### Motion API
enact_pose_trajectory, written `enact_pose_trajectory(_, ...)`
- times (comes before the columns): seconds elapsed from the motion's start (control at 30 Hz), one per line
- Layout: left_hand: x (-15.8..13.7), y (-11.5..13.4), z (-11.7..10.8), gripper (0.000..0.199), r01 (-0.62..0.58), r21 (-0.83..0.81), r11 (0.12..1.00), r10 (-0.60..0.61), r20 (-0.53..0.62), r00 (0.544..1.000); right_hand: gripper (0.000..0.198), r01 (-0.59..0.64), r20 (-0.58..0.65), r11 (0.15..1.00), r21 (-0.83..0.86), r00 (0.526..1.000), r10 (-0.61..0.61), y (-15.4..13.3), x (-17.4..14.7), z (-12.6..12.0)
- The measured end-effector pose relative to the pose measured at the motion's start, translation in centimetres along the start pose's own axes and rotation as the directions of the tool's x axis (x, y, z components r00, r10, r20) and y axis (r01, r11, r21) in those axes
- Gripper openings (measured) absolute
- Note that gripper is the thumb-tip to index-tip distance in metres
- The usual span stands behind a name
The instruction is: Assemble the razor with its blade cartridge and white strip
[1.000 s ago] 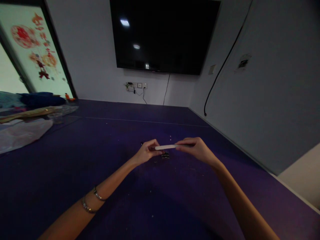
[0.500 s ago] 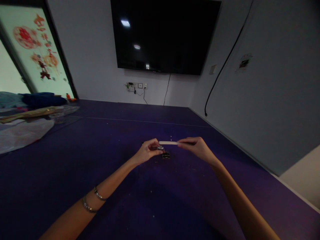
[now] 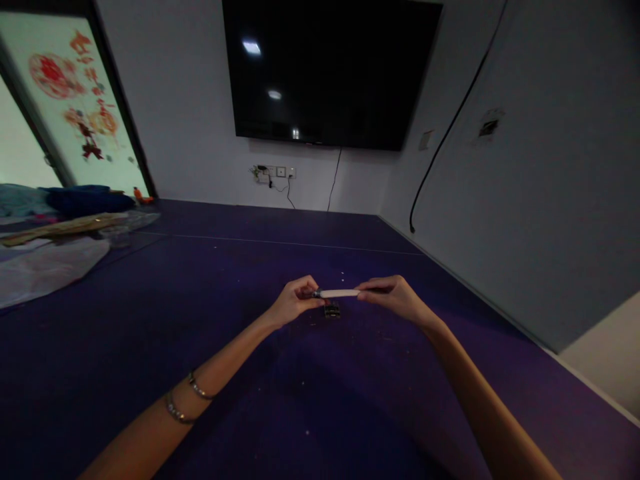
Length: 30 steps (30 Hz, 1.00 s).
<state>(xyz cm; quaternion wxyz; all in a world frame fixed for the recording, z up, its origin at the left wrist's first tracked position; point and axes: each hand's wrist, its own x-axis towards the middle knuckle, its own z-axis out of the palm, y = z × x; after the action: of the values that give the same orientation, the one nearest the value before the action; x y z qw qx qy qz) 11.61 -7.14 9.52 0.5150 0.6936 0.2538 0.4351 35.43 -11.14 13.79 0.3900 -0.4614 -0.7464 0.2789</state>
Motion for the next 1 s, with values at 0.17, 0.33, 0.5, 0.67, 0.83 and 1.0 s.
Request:
enact_pose_trajectory(0.17,0.0,-0.1,0.0,0.023,-0.001,-0.066,0.998,0.003,0.022,1.000,0.027,-0.030,-0.053,0.999,0.014,0.998,0.031,0.2,0.1,0.0)
enact_pose_trajectory(0.33,-0.1,0.1,0.1,0.023,-0.005,-0.063,0.998,0.006,0.022,1.000,0.030,-0.042,-0.059,0.999,0.012,0.997,0.042,0.8,0.2,0.2)
enact_pose_trajectory(0.5,-0.1,0.0,0.1,0.023,-0.013,-0.086,0.996,0.012,-0.014,1.000,0.036,-0.135,-0.252,0.987,0.081,0.956,0.151,2.6,0.8,0.4)
enact_pose_trajectory(0.67,0.1,-1.0,0.0,0.024,0.028,-0.053,0.998,-0.037,-0.187,0.982,0.042,-0.183,-0.230,0.926,0.331,0.936,0.267,2.7,1.0,1.6)
enact_pose_trajectory(0.83,0.3,-1.9,-0.1,0.025,0.072,-0.017,0.997,-0.074,-0.337,0.939,0.038,-0.214,-0.123,0.787,0.579,0.931,0.343,1.5,0.7,3.8)
enact_pose_trajectory(1.0,0.5,-2.5,-0.1,0.039,0.087,-0.049,0.995,-0.099,-0.377,0.921,0.032,-0.291,0.089,0.502,0.815,0.917,0.388,0.9,0.7,5.8)
